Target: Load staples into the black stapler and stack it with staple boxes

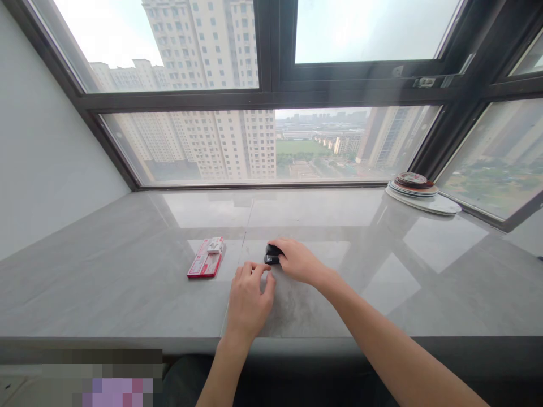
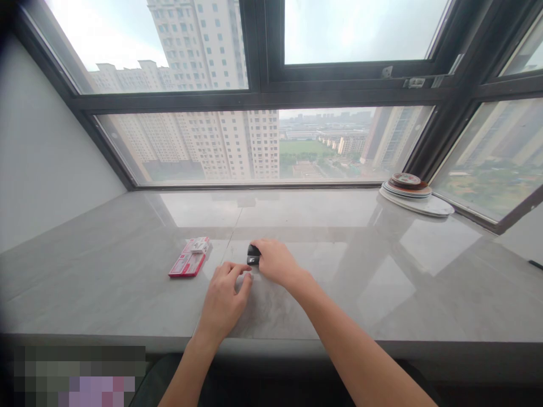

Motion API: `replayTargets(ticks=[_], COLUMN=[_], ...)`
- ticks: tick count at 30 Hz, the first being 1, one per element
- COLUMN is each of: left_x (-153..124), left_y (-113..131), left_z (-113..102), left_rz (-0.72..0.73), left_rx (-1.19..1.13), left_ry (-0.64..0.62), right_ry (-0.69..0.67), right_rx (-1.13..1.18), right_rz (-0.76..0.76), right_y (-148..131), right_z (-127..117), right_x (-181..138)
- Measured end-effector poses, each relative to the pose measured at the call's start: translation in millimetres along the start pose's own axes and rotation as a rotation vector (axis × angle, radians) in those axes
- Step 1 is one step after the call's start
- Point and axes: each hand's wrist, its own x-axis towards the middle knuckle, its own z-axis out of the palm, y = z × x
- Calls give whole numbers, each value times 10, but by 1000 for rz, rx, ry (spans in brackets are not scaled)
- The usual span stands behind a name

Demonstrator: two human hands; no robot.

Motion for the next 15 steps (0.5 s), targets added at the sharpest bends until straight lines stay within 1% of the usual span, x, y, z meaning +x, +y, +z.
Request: replayTargets(ticks=[2, 4, 6, 9, 12, 15], left_x=[-18, -44, -66, -75, -58, -39], left_y=[18, 35, 39, 23, 8, 8], left_z=[48, 101, 150, 201, 227, 234], left_rz=[48, 104, 118, 93, 58, 31], left_rx=[69, 131, 185, 230, 254, 271], left_ry=[-22, -91, -146, -191, -204, -202], right_ry=[85, 173, 261, 339, 427, 570], right_rx=[53, 64, 25, -31, 34, 230], right_rz=[10, 43, 92, 157, 172, 177], right_y=[15, -21, -85, -173, -195, -114], right_z=[50, 135, 228, 324, 314, 207], right_x=[-133, -185, -172, -96, -42, -73])
